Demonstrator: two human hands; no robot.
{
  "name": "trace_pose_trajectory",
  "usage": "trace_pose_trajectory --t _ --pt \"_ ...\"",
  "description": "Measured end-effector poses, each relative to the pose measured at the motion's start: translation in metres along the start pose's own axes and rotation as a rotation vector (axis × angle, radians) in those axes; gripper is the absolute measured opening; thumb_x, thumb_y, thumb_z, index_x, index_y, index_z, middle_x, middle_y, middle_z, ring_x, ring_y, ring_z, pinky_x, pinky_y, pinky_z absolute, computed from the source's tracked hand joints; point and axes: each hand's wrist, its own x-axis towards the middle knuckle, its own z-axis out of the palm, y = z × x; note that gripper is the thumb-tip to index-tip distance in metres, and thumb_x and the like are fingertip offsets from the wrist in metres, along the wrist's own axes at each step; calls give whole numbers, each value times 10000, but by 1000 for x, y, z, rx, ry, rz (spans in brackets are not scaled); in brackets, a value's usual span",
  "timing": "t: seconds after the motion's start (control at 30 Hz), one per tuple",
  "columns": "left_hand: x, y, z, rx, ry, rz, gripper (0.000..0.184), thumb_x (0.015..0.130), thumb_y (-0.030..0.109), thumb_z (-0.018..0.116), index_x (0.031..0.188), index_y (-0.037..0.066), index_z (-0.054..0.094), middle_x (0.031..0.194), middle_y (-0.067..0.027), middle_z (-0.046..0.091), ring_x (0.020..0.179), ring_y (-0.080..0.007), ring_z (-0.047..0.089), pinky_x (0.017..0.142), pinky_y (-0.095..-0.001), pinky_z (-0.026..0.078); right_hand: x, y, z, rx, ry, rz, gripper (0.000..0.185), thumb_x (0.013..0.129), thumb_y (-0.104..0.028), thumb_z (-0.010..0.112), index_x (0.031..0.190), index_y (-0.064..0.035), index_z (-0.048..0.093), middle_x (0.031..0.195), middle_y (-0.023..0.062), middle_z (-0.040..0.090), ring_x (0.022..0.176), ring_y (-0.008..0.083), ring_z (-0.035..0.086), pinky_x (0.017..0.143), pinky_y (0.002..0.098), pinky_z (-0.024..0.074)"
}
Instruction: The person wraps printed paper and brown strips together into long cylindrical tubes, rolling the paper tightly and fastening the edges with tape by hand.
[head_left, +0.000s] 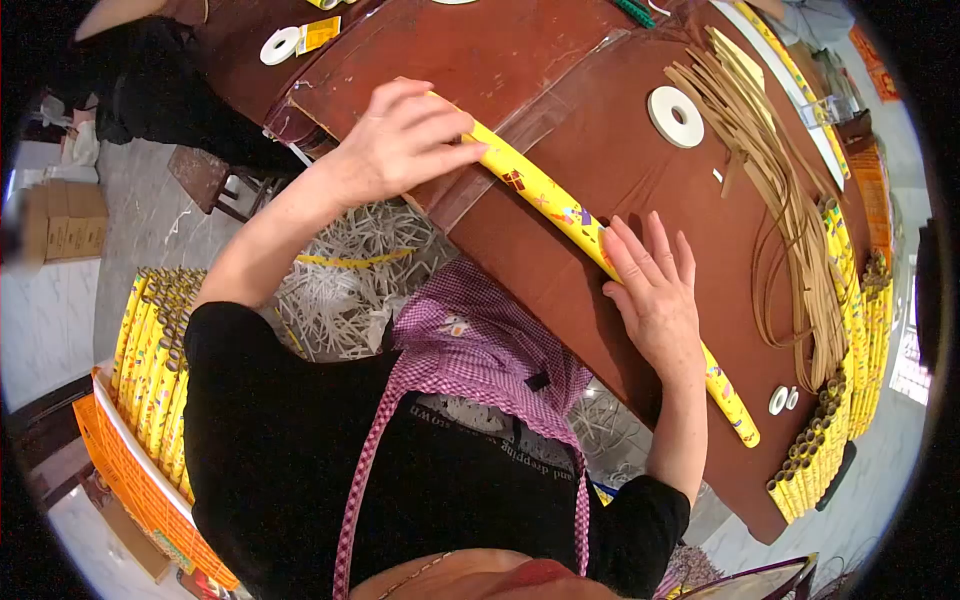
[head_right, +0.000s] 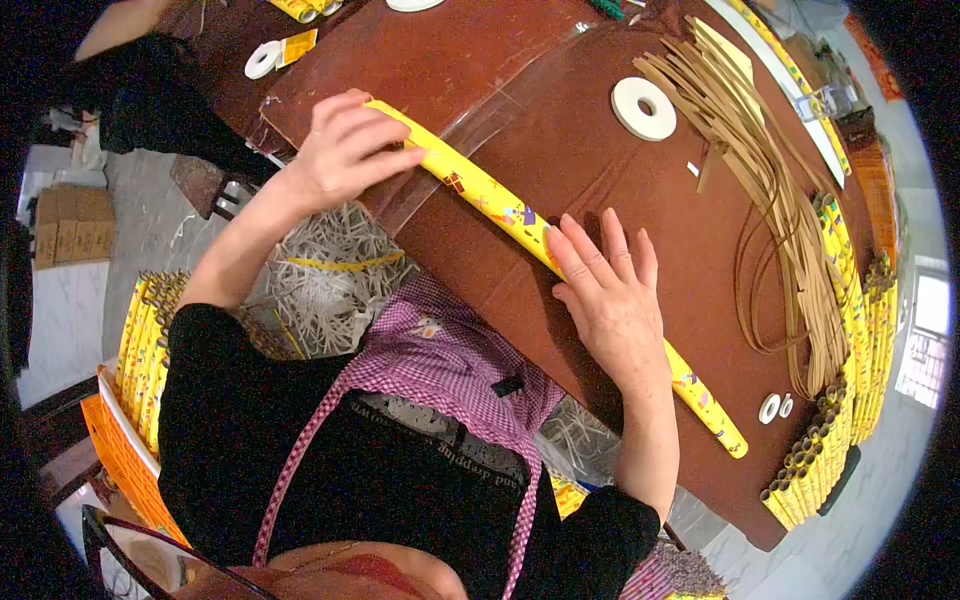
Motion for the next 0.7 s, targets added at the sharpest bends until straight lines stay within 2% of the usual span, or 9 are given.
trace_pose_trajectory --t 0.03,0.1,0.13,0.17,0.23,0.3,0.37,0.53,0.7 --pt "-1 0 -2 2 -4 -1 340 822 163 672 1161 164 693 1120 -2 642 1052 -193 594 1023 -425 409 0 0 0 0 -2 -4 594 850 -180 718 1414 -195 530 1477 4 508 1413 324 396 1160 563 276" --pt "-3 -1 -7 -99 146 -426 323 830 176 699 1151 137 700 1102 -24 644 1035 -200 598 989 -420 415 0 1 0 -1 0 -17 597 851 -178 717 1416 -193 527 1478 4 506 1412 325 396 1159 563 276" --pt "-5 -5 -5 -117 200 -581 330 902 198 685 1207 76 668 1081 -74 644 1002 -233 614 926 -414 442 0 0 0 5 1 -10 597 851 -175 717 1416 -189 526 1477 7 507 1411 325 398 1160 561 275" --pt "-10 -9 -2 -103 202 -587 330 902 198 685 1207 76 668 1081 -74 644 1002 -233 614 926 -414 442 0 -1 -1 11 2 -6 597 851 -172 716 1416 -185 525 1476 9 508 1409 324 399 1161 559 275" --pt "-21 -16 4 -444 311 -994 349 967 214 637 1254 15 624 1055 -134 638 967 -279 620 882 -403 470 1 -2 -1 0 -1 -16 593 852 -169 715 1414 -179 525 1476 11 507 1406 324 403 1161 558 274" --pt "-26 -18 8 -410 209 -1023 511 1014 370 552 1314 -44 551 1044 -187 650 995 -327 633 903 -396 483 1 -4 -2 -9 -6 -16 590 853 -167 714 1413 -174 526 1477 12 506 1404 325 407 1162 556 274" --pt "-22 -12 14 -540 192 -1114 568 1019 417 515 1327 -59 534 1051 -205 659 1008 -334 636 908 -411 480 1 -5 -2 -28 -18 -1 580 856 -160 712 1406 -164 529 1480 15 504 1406 325 406 1166 550 271" --pt "-7 -9 9 -500 65 -1174 712 968 548 539 1348 -54 523 1064 -234 664 1030 -333 638 934 -406 478 1 -5 -1 -30 -17 -4 567 864 -156 704 1404 -161 530 1483 18 502 1417 323 396 1174 542 262" --pt "-8 -15 12 -501 -161 -1225 850 875 631 624 1414 -9 476 1252 -244 618 1211 -369 570 1066 -482 384 1 -5 -1 -38 -19 -1 571 867 -159 702 1409 -164 523 1483 22 503 1421 321 391 1178 542 256"
